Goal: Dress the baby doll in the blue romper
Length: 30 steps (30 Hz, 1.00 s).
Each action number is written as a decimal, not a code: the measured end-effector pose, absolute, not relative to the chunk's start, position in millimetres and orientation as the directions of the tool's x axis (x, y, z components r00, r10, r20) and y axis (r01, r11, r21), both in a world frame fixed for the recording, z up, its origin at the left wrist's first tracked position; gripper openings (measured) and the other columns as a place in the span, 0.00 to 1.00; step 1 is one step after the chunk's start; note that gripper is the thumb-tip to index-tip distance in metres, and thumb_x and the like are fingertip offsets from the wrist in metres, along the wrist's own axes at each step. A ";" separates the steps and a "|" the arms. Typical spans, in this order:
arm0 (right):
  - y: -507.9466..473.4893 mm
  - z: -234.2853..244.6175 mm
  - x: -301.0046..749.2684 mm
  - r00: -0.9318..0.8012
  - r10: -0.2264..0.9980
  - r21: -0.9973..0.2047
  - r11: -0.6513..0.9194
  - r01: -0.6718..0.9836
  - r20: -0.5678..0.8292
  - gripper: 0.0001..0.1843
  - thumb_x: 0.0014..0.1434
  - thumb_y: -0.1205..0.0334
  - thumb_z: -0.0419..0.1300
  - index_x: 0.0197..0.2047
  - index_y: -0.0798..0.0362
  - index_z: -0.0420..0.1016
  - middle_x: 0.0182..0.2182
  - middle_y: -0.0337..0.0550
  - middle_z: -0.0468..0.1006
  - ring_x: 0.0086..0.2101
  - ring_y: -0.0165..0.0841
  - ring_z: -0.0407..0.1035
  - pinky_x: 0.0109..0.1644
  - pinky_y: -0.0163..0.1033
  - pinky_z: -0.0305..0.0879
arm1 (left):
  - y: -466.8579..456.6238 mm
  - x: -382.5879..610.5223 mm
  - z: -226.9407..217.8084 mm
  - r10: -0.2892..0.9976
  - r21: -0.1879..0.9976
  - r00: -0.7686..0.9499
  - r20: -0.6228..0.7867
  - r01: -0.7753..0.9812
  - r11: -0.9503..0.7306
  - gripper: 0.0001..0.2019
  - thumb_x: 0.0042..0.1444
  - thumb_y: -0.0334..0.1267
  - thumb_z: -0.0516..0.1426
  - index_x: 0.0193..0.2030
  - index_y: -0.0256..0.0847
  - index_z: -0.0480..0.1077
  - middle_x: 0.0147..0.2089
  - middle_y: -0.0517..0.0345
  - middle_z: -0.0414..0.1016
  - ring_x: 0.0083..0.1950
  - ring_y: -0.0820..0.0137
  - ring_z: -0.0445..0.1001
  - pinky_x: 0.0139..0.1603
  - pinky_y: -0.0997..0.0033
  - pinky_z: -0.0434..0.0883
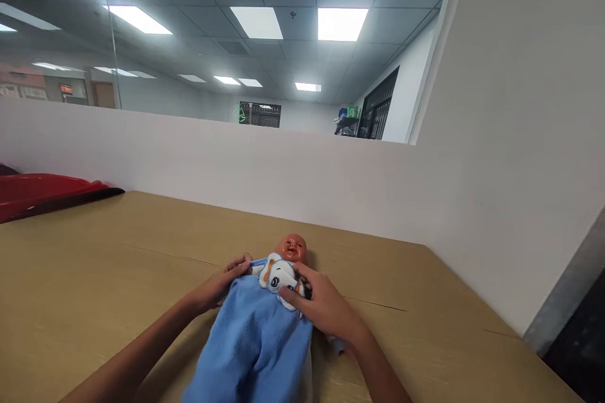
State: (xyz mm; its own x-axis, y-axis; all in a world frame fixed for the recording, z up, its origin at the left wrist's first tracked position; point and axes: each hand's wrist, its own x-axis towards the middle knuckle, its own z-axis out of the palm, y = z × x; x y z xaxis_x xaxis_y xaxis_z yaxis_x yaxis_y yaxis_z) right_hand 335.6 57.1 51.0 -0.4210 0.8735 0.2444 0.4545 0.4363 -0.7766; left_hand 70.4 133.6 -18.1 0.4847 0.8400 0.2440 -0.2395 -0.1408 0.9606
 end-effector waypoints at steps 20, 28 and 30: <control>50.1 48.9 379.3 -0.550 0.833 -0.814 0.281 0.508 -0.056 0.27 0.60 0.34 0.64 0.42 0.52 0.78 0.33 0.39 0.71 0.35 0.34 0.63 0.43 0.37 0.64 | 156.8 85.8 36.8 0.413 0.916 0.908 0.068 0.107 -0.387 0.26 0.64 0.62 0.61 0.57 0.44 0.72 0.56 0.57 0.73 0.61 0.59 0.68 0.65 0.65 0.63; 35.4 50.6 361.6 -0.447 0.894 -0.896 0.169 0.411 -0.037 0.48 0.66 0.30 0.55 0.77 0.53 0.54 0.69 0.56 0.65 0.65 0.49 0.61 0.73 0.53 0.53 | 161.2 84.1 34.4 0.312 0.963 0.950 0.022 0.064 -0.263 0.30 0.48 0.65 0.71 0.43 0.39 0.77 0.35 0.62 0.70 0.37 0.70 0.66 0.38 0.76 0.68; 31.8 55.4 358.2 -0.504 0.853 -0.822 0.186 0.537 -0.136 0.56 0.58 0.33 0.66 0.78 0.49 0.49 0.69 0.54 0.66 0.63 0.49 0.64 0.70 0.52 0.58 | 162.6 83.9 33.2 0.303 0.963 0.953 -0.023 0.102 -0.248 0.29 0.40 0.59 0.76 0.39 0.39 0.77 0.32 0.63 0.70 0.34 0.70 0.66 0.35 0.76 0.68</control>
State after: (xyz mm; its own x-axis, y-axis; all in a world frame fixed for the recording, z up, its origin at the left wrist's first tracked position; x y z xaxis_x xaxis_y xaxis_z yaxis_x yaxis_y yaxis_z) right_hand 358.2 31.8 55.4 -0.5040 0.8529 -0.1360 0.5375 0.1865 -0.8224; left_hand 83.9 162.6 33.2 0.9527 0.3031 -0.0233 0.1023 -0.2476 0.9634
